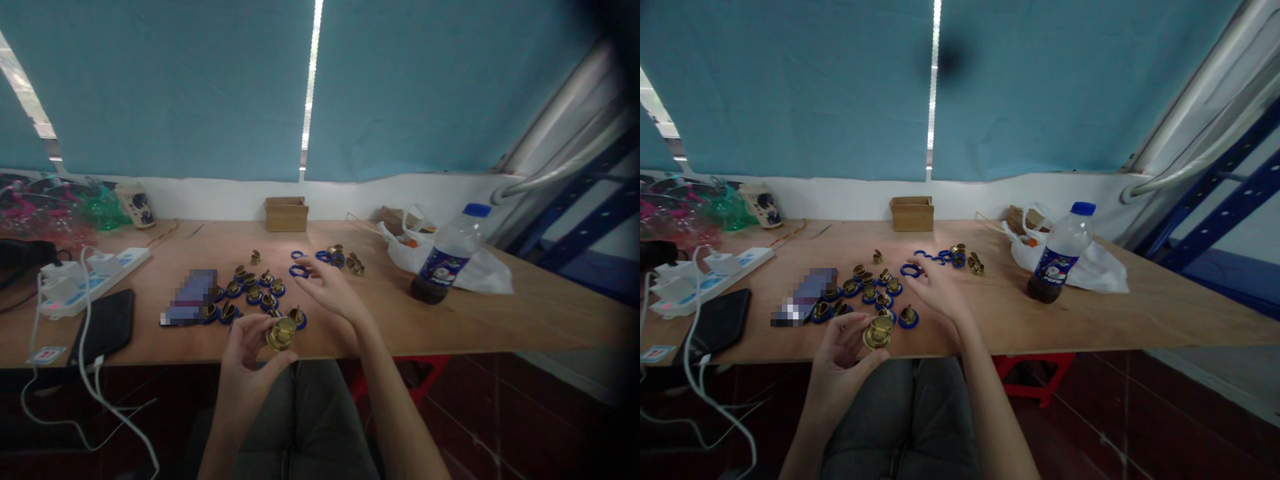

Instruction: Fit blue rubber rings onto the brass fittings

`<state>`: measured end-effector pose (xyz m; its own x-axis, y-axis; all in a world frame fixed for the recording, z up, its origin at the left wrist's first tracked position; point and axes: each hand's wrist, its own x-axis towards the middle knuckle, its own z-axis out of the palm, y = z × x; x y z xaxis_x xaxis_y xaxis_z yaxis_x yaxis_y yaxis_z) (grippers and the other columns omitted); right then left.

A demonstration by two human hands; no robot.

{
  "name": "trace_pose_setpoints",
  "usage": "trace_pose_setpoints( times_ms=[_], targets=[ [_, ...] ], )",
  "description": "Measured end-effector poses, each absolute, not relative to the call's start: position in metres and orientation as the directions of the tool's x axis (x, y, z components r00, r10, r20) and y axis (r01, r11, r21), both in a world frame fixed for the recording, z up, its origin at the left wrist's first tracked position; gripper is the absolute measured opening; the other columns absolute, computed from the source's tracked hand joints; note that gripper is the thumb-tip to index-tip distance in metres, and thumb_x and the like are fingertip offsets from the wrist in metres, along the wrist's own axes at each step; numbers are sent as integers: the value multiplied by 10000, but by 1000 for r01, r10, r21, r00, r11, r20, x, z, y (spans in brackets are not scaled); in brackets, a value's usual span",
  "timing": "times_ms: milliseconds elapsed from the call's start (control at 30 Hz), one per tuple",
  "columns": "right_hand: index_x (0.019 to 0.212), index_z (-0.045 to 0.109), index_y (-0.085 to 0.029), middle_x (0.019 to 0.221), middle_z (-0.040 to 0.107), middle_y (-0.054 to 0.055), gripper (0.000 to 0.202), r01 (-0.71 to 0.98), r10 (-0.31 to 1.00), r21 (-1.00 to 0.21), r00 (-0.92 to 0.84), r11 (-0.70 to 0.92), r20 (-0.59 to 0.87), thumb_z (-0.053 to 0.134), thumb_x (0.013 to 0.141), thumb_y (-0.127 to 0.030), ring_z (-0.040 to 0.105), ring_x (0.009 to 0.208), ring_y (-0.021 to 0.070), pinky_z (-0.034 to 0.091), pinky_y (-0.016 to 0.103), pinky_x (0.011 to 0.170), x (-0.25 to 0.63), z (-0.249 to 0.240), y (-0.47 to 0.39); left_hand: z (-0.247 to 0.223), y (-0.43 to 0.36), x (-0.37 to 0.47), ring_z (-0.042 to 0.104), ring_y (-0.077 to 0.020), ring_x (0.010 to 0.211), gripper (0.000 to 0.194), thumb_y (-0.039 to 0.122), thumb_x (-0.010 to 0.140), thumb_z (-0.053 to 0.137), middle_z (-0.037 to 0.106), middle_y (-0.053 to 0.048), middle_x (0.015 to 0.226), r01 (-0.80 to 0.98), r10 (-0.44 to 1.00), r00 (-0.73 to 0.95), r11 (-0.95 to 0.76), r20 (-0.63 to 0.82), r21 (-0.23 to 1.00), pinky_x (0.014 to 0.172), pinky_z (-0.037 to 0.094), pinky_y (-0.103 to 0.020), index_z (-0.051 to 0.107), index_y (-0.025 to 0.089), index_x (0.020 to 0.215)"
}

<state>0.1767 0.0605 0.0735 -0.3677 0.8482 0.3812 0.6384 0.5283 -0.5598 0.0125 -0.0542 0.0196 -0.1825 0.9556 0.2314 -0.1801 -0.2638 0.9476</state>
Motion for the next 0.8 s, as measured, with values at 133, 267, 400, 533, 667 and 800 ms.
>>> trace_pose_setpoints(
  times_ms=[133,267,400,533,667,800],
  targets=[
    [1194,592,-207,1192,671,69,266,334,858,-790,-192,514,477,561,933,-249,635,1082,190,507,341,925,177,74,-7,24,-56,13,684,-232,1082,601,75,636,815,719,-56,1112,-253,950,-154,-303,271,919,934,539,-368,463,249,1091],
    [1197,620,-255,1151,692,38,323,194,900,-881,-163,431,405,639,876,-227,644,1049,201,498,359,944,168,62,-48,31,-59,16,708,-199,1006,694,42,592,841,642,-21,1210,-300,936,-179,-346,304,889,852,580,-314,481,289,1131],
    [1214,629,-286,1197,686,29,338,128,910,-907,-165,402,380,631,883,-215,635,1100,219,481,380,984,163,54,-56,36,-62,21,720,-148,922,694,4,596,832,644,46,1033,-375,931,-173,-364,321,852,805,583,-242,510,308,1132],
    [1210,651,-303,1196,694,25,328,60,910,-924,-210,377,358,636,892,-224,637,1112,224,481,379,991,164,51,-57,37,-63,27,729,-145,846,667,2,592,832,660,54,960,-470,946,-151,-324,287,821,747,592,-233,530,298,1108],
    [1246,633,-332,1242,679,14,358,-52,905,-933,-231,356,358,632,904,-226,630,1139,212,475,369,1013,165,46,-60,35,-64,31,733,-138,797,618,31,574,859,690,45,910,-529,958,-153,-287,243,799,714,584,-202,582,262,1075],
    [1248,622,-363,1286,656,1,395,-32,899,-915,-180,402,401,639,893,-192,605,1186,219,454,389,1042,163,42,-60,32,-62,35,741,-128,813,444,138,649,862,756,8,925,-644,975,-136,-223,178,731,747,569,-180,635,234,1019]
  ],
)
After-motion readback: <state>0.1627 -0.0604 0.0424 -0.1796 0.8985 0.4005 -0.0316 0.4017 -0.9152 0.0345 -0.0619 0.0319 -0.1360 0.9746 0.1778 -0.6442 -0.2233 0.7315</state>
